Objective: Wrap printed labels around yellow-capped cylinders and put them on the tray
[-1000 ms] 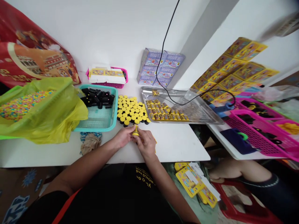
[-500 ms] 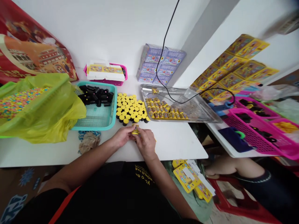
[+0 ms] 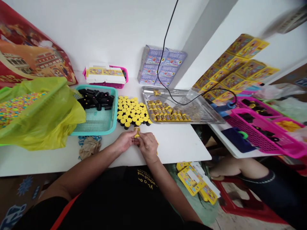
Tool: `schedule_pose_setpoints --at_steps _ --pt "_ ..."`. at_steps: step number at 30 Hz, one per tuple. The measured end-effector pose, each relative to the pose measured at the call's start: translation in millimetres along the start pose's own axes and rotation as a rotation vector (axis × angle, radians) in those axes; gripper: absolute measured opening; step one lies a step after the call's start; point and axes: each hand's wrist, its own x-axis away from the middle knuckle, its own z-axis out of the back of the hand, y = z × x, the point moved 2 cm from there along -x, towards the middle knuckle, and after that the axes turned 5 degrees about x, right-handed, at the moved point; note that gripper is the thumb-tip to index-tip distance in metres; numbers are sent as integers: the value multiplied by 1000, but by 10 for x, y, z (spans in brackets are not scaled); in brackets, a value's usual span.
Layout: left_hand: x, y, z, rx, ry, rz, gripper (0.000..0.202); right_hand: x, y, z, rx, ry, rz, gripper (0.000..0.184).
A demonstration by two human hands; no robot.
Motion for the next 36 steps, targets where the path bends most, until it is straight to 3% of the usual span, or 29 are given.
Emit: schedule_pose_setpoints --at_steps 12,19,24,30,33,36 --pt "-8 -40 13 -14 -69 81 27 60 48 11 -104 71 -117 13" --pt "3 -39 -5 13 -19 -30 24 -8 -6 48 -107 -60 -64 27" --pt "23 5 -33 9 6 -6 24 12 37 6 -197 21 -152 23" --pt "28 33 -48 -25 30 -27 13 35 28 21 -265 11 -268 18" --pt "28 36 -39 8 20 -55 14 4 -6 69 -302 -53 -272 24" --pt "9 27 -8 30 18 -69 17 -24 -37 88 -261 -127 -219 46"
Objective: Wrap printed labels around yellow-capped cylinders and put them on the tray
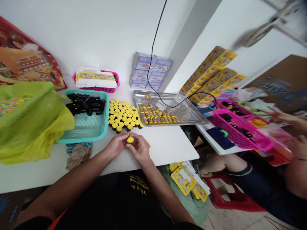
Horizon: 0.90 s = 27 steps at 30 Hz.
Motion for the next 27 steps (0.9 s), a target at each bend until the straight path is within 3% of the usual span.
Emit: schedule_pose_setpoints --at_steps 2,6,8,10,13,17,21,24,27 --pt "-16 -16 19 -17 8 19 20 -5 -4 -11 70 -24 28 48" --pt "-12 -32 16 -125 4 64 34 -85 46 18 73 -13 24 22" --pt "0 -28 7 -215 14 75 45 -233 142 115 37 40 -80 18" --pt "3 -22 17 -337 57 61 51 -470 309 266 52 110 -271 22" --pt "-31 -16 63 -558 101 -52 46 -911 610 503 256 111 -507 30" --pt "-102 -5 153 -927 147 -317 31 -1292 840 663 571 -13 -551 33" --pt "-109 -1 142 -1417 169 -584 21 -1144 753 669 554 68 -444 38" --pt "-103 -38 96 -1620 128 -573 20 -804 621 610 363 70 -418 37" --pt "-101 -56 87 -1616 122 -558 16 -464 529 515 179 4 -442 36"
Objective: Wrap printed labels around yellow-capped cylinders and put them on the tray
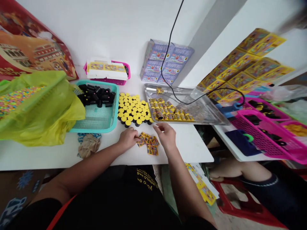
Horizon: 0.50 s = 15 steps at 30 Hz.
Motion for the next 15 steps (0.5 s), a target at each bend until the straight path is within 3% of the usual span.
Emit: schedule_pose_setpoints --at_steps 3,6,11,15 --pt "-4 -37 21 149 72 14 21 230 22 -78 -99 -58 4 32" --pt "-19 -63 54 272 90 -23 22 340 -34 -119 -138 -136 95 28" --pt "-37 -24 82 340 -38 -105 30 384 -186 -156 -147 -310 265 25" --pt "-31 -2 61 422 -139 -72 34 370 -165 -252 -172 -321 208 17"
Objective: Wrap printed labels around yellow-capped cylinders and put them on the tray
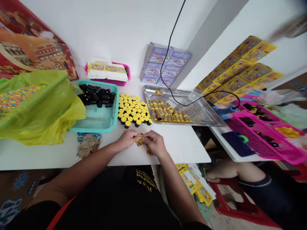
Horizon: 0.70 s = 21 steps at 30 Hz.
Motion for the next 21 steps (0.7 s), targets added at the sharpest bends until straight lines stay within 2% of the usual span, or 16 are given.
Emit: schedule_pose_setpoints --at_steps 3,6,9,11,13,16,19,21 --pt "4 -37 -30 127 -48 131 33 -17 88 -77 -37 27 -93 20" --pt "3 -62 -13 181 38 205 27 -18 111 -102 43 15 -135 20" --pt "1 -60 28 224 154 235 24 -13 24 -25 228 100 -49 21" --pt "0 -43 31 249 139 221 25 -12 -51 30 260 136 32 27" --pt "4 -16 15 260 77 176 26 -16 -92 41 169 74 63 31" --pt "32 31 0 292 23 132 25 -22 -74 -8 -29 -8 -27 27" --pt "109 95 39 329 24 143 28 -12 -35 -73 -188 53 -175 28" --pt "185 146 84 356 67 166 29 8 -54 -110 -270 108 -234 29"
